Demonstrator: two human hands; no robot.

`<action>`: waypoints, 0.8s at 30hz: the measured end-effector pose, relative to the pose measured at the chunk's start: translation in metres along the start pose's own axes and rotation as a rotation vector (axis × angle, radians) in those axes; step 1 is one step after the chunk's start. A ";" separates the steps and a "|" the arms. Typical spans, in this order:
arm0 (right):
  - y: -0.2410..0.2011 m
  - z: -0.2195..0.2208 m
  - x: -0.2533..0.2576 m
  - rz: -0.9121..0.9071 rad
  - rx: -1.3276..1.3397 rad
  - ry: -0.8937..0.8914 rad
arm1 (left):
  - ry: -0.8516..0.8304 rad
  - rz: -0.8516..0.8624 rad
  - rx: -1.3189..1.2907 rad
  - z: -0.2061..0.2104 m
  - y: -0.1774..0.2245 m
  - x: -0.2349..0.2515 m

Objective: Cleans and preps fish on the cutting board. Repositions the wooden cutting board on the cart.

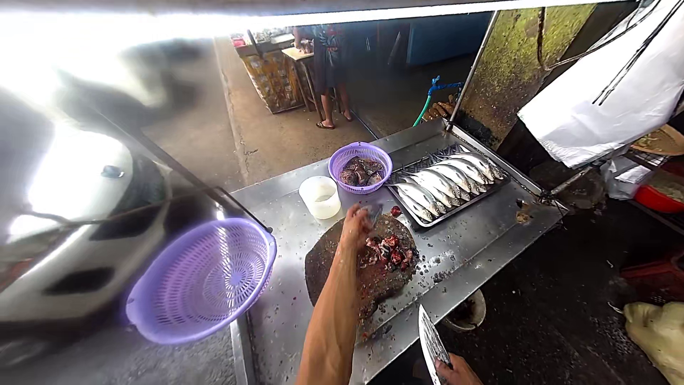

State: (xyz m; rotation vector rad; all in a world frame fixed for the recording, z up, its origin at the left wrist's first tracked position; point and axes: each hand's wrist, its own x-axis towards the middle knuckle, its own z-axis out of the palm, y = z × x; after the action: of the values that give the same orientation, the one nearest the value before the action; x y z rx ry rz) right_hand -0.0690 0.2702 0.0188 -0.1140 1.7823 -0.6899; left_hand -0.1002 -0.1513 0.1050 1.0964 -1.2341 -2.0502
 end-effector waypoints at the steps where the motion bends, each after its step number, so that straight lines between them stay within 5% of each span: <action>1: -0.004 0.003 0.001 -0.012 -0.005 -0.010 | 0.009 -0.006 0.041 0.002 0.022 0.012; 5: -0.029 0.011 -0.002 -0.029 0.009 -0.078 | 0.163 0.191 0.391 -0.025 0.033 0.013; 9: -0.067 0.010 -0.001 -0.161 0.098 -0.086 | 0.274 0.358 0.485 -0.095 -0.028 -0.057; 15: -0.157 0.020 0.012 -0.282 0.209 -0.184 | 0.510 0.230 0.500 -0.190 -0.128 -0.193; 19: -0.223 0.056 0.047 -0.222 0.335 -0.136 | 0.529 0.142 0.503 -0.197 -0.171 -0.254; 24: -0.272 0.088 0.090 -0.113 0.347 0.010 | 0.511 0.103 0.539 -0.187 -0.203 -0.264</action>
State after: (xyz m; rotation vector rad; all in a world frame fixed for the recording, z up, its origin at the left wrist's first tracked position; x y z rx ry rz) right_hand -0.0911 -0.0255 0.0656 0.0241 1.6489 -1.0727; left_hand 0.1982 0.0488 -0.0244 1.6269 -1.5508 -1.2569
